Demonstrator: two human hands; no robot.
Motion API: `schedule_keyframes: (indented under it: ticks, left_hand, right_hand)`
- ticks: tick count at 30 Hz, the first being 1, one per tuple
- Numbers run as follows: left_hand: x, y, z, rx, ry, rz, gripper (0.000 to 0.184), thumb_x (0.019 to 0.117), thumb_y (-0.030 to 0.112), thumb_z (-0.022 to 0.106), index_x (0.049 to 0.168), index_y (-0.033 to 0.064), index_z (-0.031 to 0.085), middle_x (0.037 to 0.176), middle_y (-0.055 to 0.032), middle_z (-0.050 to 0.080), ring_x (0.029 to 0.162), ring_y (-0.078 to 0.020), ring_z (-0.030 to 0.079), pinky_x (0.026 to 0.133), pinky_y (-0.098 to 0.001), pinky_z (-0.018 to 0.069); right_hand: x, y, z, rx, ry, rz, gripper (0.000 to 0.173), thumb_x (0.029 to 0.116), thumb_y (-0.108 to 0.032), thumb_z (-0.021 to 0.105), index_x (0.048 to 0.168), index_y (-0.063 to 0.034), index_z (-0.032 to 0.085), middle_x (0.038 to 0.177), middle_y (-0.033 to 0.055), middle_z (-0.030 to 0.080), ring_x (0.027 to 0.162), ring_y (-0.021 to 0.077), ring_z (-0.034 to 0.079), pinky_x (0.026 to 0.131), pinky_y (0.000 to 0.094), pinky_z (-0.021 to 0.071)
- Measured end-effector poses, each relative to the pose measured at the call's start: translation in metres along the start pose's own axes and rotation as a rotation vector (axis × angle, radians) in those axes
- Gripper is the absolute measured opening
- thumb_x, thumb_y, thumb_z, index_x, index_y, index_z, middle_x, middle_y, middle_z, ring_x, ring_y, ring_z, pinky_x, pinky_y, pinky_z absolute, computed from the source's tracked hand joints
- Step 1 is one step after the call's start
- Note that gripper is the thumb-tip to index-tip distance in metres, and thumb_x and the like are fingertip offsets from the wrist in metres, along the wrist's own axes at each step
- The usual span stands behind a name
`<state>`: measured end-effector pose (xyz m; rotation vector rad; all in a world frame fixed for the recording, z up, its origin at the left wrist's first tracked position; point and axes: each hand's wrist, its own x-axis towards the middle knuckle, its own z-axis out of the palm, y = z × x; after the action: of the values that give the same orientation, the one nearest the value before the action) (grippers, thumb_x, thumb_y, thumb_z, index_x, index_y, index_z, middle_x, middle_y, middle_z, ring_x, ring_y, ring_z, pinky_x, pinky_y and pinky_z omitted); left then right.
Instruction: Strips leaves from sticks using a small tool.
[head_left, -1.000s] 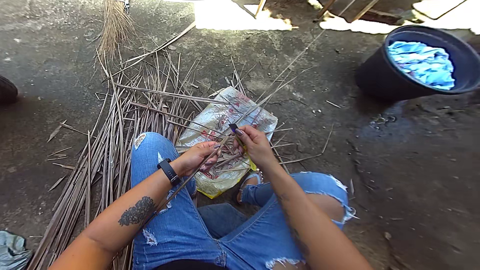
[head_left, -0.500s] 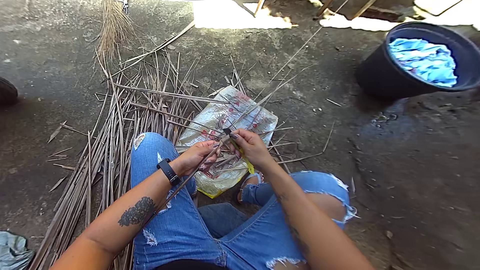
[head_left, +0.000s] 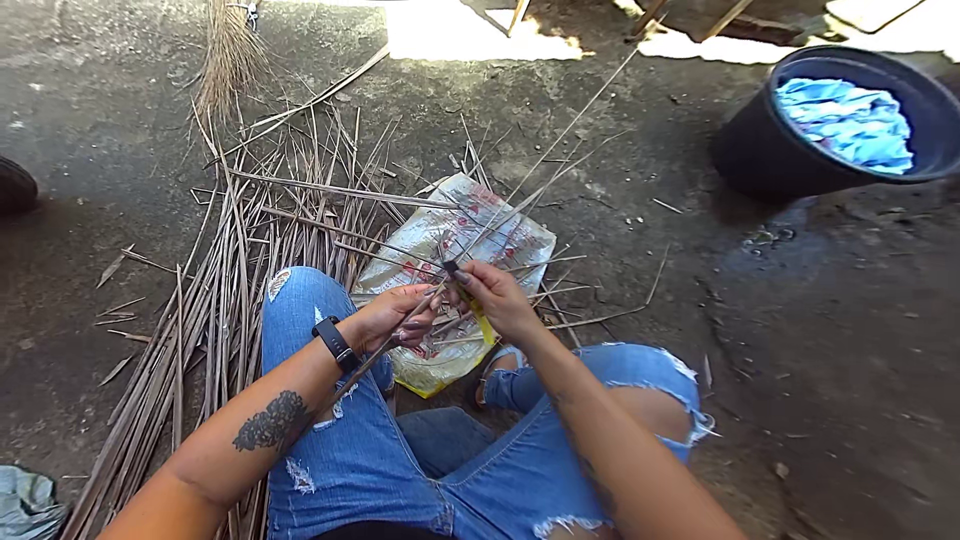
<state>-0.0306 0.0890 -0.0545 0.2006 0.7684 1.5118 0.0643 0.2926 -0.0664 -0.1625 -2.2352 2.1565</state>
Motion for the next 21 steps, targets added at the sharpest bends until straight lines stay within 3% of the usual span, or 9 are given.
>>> schedule_keyframes:
  ticks: [4,10,15,21]
  left_hand:
    - [0.000,0.001,0.000,-0.065,-0.051,0.005,0.037,0.1125,0.025,0.025,0.091,0.0140,0.053,0.057,0.0078,0.043,0.042,0.0013,0.039,0.041,-0.0124,0.0350]
    - [0.000,0.001,0.000,-0.054,-0.052,0.008,0.036,0.1126,0.025,0.026,0.093,0.0143,0.053,0.059,0.0080,0.044,0.042,0.0015,0.039,0.041,-0.0119,0.0349]
    - [0.001,0.000,0.000,-0.050,-0.046,-0.008,0.037,0.1124,0.024,0.024,0.092,0.0139,0.053,0.056,0.0082,0.042,0.041,0.0015,0.039,0.041,-0.0122,0.0349]
    - [0.000,0.000,-0.001,-0.046,-0.042,-0.003,0.036,0.1124,0.024,0.025,0.093,0.0140,0.053,0.057,0.0079,0.043,0.042,0.0010,0.040,0.042,-0.0126,0.0353]
  right_hand:
    - [0.003,-0.004,-0.008,0.006,0.128,-0.021,0.025,0.1106,-0.021,0.044,0.113,-0.0061,0.064,0.081,0.0030,0.067,0.065,0.0089,0.063,0.062,0.0225,0.0554]
    - [-0.001,-0.003,0.001,-0.097,0.010,-0.041,0.020,0.1083,-0.016,0.050,0.107,-0.0051,0.067,0.079,0.0014,0.068,0.064,0.0072,0.063,0.061,0.0216,0.0549]
    - [0.000,-0.006,0.000,-0.106,0.078,-0.034,0.022,0.1093,-0.017,0.048,0.110,-0.0048,0.065,0.078,0.0022,0.067,0.061,0.0077,0.061,0.058,0.0213,0.0534]
    - [-0.001,-0.004,-0.001,-0.157,0.020,-0.064,0.022,0.1087,-0.017,0.049,0.108,-0.0051,0.067,0.079,0.0013,0.068,0.062,0.0076,0.062,0.058,0.0223,0.0541]
